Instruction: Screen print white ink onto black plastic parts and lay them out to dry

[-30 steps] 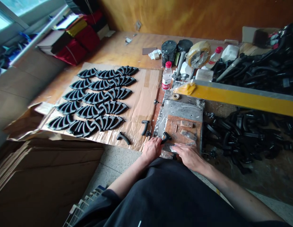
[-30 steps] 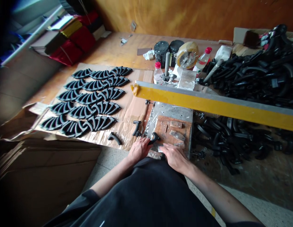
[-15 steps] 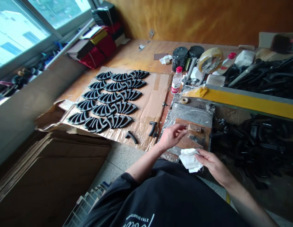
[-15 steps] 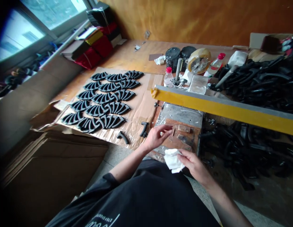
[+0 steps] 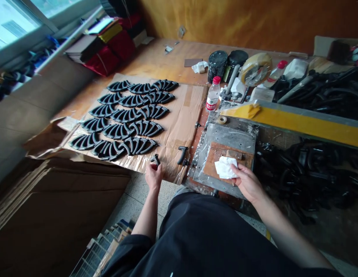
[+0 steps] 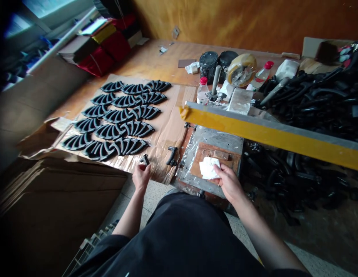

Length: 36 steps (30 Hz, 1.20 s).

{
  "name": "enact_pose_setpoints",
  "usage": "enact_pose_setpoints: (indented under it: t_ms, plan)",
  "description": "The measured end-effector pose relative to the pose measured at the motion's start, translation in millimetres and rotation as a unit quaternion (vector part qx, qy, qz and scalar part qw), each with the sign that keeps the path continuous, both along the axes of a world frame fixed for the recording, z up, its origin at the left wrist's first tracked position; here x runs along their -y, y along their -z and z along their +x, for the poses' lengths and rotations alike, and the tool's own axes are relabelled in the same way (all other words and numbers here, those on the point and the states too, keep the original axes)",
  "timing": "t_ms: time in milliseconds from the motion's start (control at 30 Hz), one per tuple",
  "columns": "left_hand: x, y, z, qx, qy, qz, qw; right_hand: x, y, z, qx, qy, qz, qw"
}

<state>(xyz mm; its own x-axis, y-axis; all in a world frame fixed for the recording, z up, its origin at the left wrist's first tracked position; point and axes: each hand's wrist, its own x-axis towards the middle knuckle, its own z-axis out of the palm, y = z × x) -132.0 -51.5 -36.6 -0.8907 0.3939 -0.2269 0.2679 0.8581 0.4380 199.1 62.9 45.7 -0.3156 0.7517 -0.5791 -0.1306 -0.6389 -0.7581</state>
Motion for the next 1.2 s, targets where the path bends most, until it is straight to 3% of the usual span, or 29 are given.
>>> enact_pose_setpoints:
  t_ms: [100, 200, 300, 400, 600, 733, 833, 933, 1200]
  plan:
    - [-1.0, -21.7, 24.3, 0.028, 0.128, 0.089, 0.987, -1.9, 8.7, -3.3, 0.038, -0.016, 0.052, 0.998]
    - [-2.8, -38.6, 62.8, 0.046, 0.329, 0.151, 0.931, -4.2, 17.9, -3.9, 0.149, -0.043, 0.146, 0.977]
    - [-6.8, -46.2, 97.7, 0.008, 0.501, 0.121, 0.857, -5.9, 21.2, -6.7, 0.322, -0.103, 0.272, 0.901]
    - [-11.3, -47.9, 115.3, -0.035, 0.589, 0.051, 0.806, -4.4, 20.6, -17.0, 0.394, -0.166, 0.386, 0.817]
    - [-15.9, -48.7, 117.4, -0.062, 0.609, 0.001, 0.79, 7.7, 43.0, -46.0, 0.337, -0.262, 0.56, 0.71]
    - [-17.1, -50.8, 118.9, -0.044, 0.615, -0.004, 0.787, 19.1, 59.0, -41.7, 0.344, -0.308, 0.592, 0.661]
    - [-17.0, -51.4, 120.8, -0.033, 0.622, -0.009, 0.782, 27.3, 57.9, -25.9, 0.342, -0.334, 0.606, 0.636]
    - [-16.8, -49.9, 120.9, -0.03, 0.625, -0.003, 0.78, 32.3, 51.9, -15.0, 0.333, -0.346, 0.616, 0.624]
    - [-17.3, -44.1, 118.8, -0.028, 0.623, 0.004, 0.782, 30.2, 47.8, -28.0, 0.338, -0.333, 0.59, 0.653]
